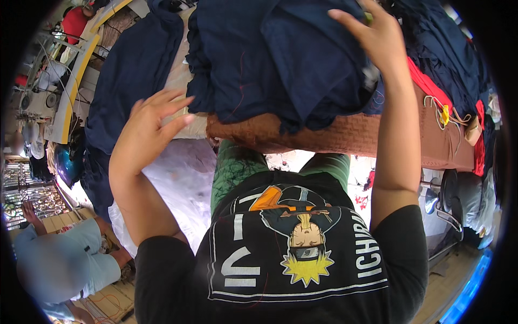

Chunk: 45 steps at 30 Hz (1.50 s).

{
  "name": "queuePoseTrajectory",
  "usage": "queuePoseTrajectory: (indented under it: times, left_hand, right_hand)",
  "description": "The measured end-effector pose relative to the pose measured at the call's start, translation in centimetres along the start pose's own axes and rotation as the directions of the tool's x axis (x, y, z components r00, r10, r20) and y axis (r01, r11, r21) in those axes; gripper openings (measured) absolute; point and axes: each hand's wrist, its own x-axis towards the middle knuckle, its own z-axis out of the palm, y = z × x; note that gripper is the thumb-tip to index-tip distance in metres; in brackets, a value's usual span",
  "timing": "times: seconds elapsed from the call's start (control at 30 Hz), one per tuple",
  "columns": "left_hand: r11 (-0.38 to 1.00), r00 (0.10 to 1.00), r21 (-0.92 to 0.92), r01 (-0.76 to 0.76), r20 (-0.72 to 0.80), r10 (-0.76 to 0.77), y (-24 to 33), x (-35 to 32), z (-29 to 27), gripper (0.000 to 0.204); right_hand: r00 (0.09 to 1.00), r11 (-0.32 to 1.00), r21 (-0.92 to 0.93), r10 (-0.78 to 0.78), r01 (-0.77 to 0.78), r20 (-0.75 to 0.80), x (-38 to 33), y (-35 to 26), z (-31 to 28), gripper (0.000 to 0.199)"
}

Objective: The person uses small cutters to trim loose threads from a stack of dark blue shirts, unfolding and refolding them to reach different areas.

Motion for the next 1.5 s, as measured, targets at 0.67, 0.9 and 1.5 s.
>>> queuePoseTrajectory:
  times: [0.67, 0.9, 1.5]
  left_hand:
    - [0.674, 0.376, 0.591, -0.443, -0.559, 0.739, 10.2, 18.7, 5.4, 0.019]
    - [0.684, 0.444, 0.643, -0.344, -0.53, 0.722, 10.4, 19.5, 5.0, 0.016]
    - [0.785, 0.662, -0.617, 0.06, -0.564, -0.494, -7.3, 16.7, 5.7, 0.048]
  right_hand:
    - [0.863, 0.683, 0.725, -0.308, -0.093, 0.401, -2.8, -12.9, -0.8, 0.03]
    - [0.743, 0.381, 0.908, -0.555, -0.174, 0.375, -5.4, -13.0, -1.9, 0.034]
    - [0.659, 0.646, -0.132, 0.746, -0.752, -0.099, -8.3, 9.7, -6.4, 0.043]
